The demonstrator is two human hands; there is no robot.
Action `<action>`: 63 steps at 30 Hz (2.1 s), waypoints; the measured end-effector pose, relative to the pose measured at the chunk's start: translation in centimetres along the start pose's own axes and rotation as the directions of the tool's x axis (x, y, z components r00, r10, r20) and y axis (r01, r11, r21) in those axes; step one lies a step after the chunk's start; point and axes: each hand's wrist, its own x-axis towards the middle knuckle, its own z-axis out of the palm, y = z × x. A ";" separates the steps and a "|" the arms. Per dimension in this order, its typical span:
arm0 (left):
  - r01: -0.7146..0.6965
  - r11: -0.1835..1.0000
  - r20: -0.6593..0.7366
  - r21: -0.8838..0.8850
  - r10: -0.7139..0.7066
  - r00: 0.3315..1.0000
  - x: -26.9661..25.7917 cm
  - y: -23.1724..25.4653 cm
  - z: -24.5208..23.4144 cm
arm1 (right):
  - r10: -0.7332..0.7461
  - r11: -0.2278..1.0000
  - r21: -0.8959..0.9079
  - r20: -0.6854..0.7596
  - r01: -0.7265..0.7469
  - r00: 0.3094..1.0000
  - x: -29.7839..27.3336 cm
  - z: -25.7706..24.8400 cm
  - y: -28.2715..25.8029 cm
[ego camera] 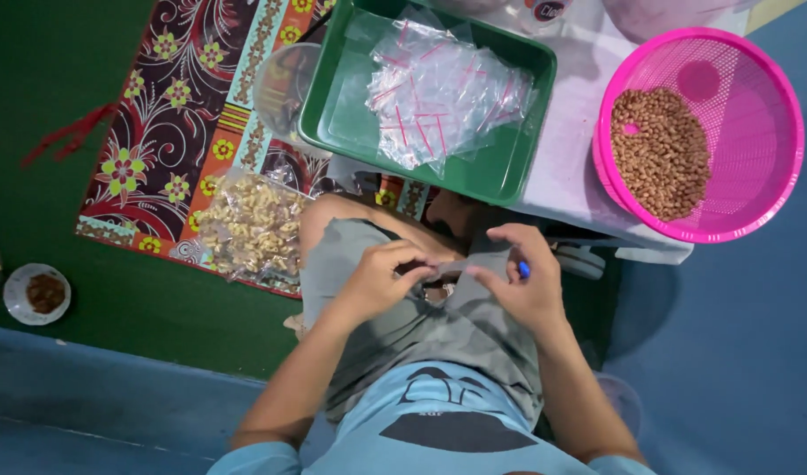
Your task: Scooping peanuts from a large basket into small plastic zip-lock bags and sealing them.
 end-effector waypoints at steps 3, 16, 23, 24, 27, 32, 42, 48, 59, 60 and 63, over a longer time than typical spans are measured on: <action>-0.052 0.996 -0.074 0.075 0.057 0.996 0.2 0.3 0.8 | -0.080 0.997 -0.010 0.067 0.081 0.995 0.3 1.1 -0.6; 0.119 0.990 -0.163 -0.071 -0.129 0.978 -1.0 -2.1 2.4 | -0.065 0.994 -0.100 -0.101 0.055 0.993 -1.6 4.0 -0.5; 0.084 0.996 -0.149 -0.006 -0.084 0.985 -0.9 -1.5 2.6 | 0.218 0.976 0.013 0.014 -0.218 0.976 -2.3 4.5 -1.0; 0.116 0.991 -0.122 -0.059 -0.123 0.985 -0.9 -1.4 2.5 | 0.259 0.964 0.054 0.040 -0.261 0.965 -2.2 4.3 -1.3; 0.166 0.977 -0.077 -0.131 -0.177 0.981 -0.9 -1.3 2.4 | 0.312 0.940 0.117 0.073 -0.319 0.947 -2.5 4.1 -0.4; 0.253 0.948 -0.027 -0.192 -0.263 0.964 -0.8 -1.0 3.0 | 0.285 0.956 0.060 0.039 -0.287 0.958 -2.4 4.0 -0.5; 0.017 0.927 -0.133 0.376 0.035 0.991 -0.8 1.2 3.1 | 0.173 0.943 -0.279 -0.049 -0.180 0.984 -2.3 4.6 0.5; -0.243 0.674 0.143 0.697 0.201 0.969 -1.6 0.2 2.8 | 0.194 0.887 -0.432 0.028 -0.163 0.981 -1.8 3.6 -0.2; -0.409 0.571 0.275 0.712 0.309 0.911 -1.4 -0.6 3.6 | 0.211 0.840 -0.538 0.189 -0.078 0.959 -1.1 -0.7 0.8; -0.383 0.603 0.245 0.699 0.302 0.921 -1.6 -1.5 3.5 | 0.240 0.939 -0.277 0.107 -0.203 0.965 -1.3 -1.9 1.5; -0.321 0.675 0.169 0.664 0.283 0.944 -1.6 -1.1 2.5 | 0.252 0.777 0.612 -0.084 -0.150 0.964 -0.8 -6.9 2.2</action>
